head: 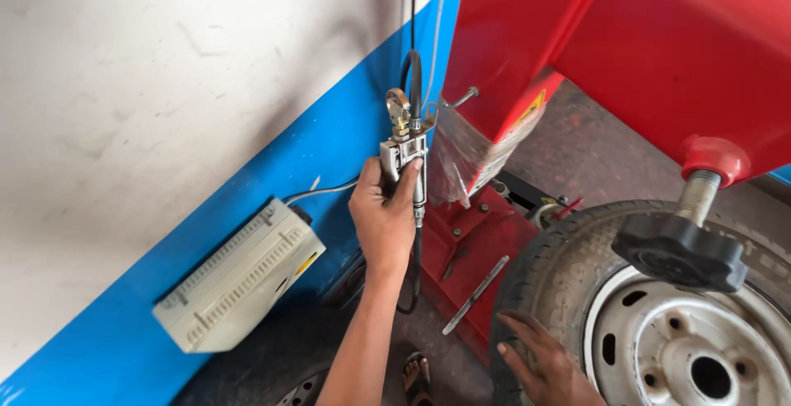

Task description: Repair a puncture or prepare a tire for mounting on a rim.

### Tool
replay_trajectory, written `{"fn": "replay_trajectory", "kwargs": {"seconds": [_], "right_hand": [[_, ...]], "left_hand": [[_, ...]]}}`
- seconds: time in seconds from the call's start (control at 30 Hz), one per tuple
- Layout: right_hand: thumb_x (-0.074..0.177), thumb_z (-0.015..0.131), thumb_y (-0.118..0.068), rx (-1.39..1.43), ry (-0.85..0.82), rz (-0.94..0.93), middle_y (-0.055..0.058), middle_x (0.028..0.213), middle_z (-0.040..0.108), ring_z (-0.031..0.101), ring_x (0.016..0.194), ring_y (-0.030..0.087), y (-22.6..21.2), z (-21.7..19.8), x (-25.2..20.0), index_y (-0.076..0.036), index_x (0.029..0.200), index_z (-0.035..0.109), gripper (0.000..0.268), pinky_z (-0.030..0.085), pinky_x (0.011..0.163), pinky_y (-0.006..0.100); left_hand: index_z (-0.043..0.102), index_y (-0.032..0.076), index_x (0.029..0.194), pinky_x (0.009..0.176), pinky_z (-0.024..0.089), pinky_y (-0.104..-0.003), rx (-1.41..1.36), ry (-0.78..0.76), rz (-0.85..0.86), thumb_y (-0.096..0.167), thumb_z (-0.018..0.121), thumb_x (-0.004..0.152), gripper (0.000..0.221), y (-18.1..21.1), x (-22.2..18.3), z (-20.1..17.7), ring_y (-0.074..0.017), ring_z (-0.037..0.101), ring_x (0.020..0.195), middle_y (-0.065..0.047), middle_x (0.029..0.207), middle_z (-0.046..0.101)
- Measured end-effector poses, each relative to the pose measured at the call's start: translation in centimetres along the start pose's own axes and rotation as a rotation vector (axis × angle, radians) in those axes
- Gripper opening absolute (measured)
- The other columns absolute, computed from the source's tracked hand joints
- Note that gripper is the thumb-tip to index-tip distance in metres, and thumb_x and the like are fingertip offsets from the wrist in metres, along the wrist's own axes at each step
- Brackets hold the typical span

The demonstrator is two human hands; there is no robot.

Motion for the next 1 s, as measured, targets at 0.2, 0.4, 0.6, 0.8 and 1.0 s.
{"fn": "replay_trajectory", "kwargs": {"seconds": [0.2, 0.4, 0.6, 0.8, 1.0], "right_hand": [[0.094, 0.063, -0.031, -0.022, -0.041, 0.166, 0.019, 0.144, 0.058, 0.053, 0.139, 0.034, 2.5, 0.0, -0.8, -0.009, 0.143, 0.059, 0.054, 0.046, 0.110, 0.045], [0.095, 0.061, -0.034, -0.029, -0.033, 0.300, 0.016, 0.143, 0.061, 0.055, 0.139, 0.032, 5.3, 1.7, -1.8, -0.012, 0.143, 0.060, 0.053, 0.046, 0.112, 0.045], [0.095, 0.060, -0.035, -0.015, -0.081, 0.337, 0.017, 0.144, 0.059, 0.053, 0.140, 0.032, 3.8, 1.8, -1.6, -0.011, 0.145, 0.057, 0.055, 0.044, 0.114, 0.046], [0.096, 0.059, -0.036, -0.040, -0.099, 0.348, 0.016, 0.144, 0.059, 0.053, 0.140, 0.030, 3.5, 2.0, -1.8, -0.012, 0.147, 0.055, 0.056, 0.043, 0.114, 0.043], [0.091, 0.065, -0.028, 0.000, 0.044, 0.196, 0.019, 0.137, 0.064, 0.062, 0.131, 0.033, 3.7, 2.4, -3.4, -0.008, 0.138, 0.058, 0.051, 0.050, 0.106, 0.041]], "left_hand": [[0.064, 0.003, 0.089, 0.056, 0.040, -0.025, -0.015, -0.071, 0.016, 0.021, 0.076, 0.094, 0.022, -0.4, 1.1, 0.5, -0.0024, 0.044, 0.064, 0.005, 0.071, 0.057], [0.061, 0.004, 0.082, 0.052, 0.035, -0.028, 0.017, -0.098, -0.013, 0.022, 0.078, 0.094, 0.027, -0.7, 1.6, 1.0, -0.0043, 0.040, 0.060, 0.003, 0.066, 0.052], [0.058, 0.003, 0.080, 0.051, 0.035, -0.029, 0.100, -0.093, 0.026, 0.023, 0.078, 0.094, 0.031, -1.5, 2.1, 1.2, -0.0056, 0.039, 0.059, 0.002, 0.065, 0.050], [0.064, 0.006, 0.085, 0.050, 0.039, -0.030, 0.125, -0.141, -0.073, 0.025, 0.076, 0.093, 0.024, -2.1, 2.1, 2.4, -0.0052, 0.050, 0.055, 0.001, 0.063, 0.058], [0.064, 0.004, 0.089, 0.059, 0.048, -0.028, 0.055, -0.108, 0.085, 0.024, 0.075, 0.097, 0.024, -3.7, 1.6, 3.4, -0.0051, 0.062, 0.066, 0.000, 0.075, 0.069]]}}
Point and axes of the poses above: each hand's wrist, its own x-axis towards the middle knuckle, its own z-axis out of the palm, y = z × x, the point moved 3 cm from there along x, towards the middle knuckle
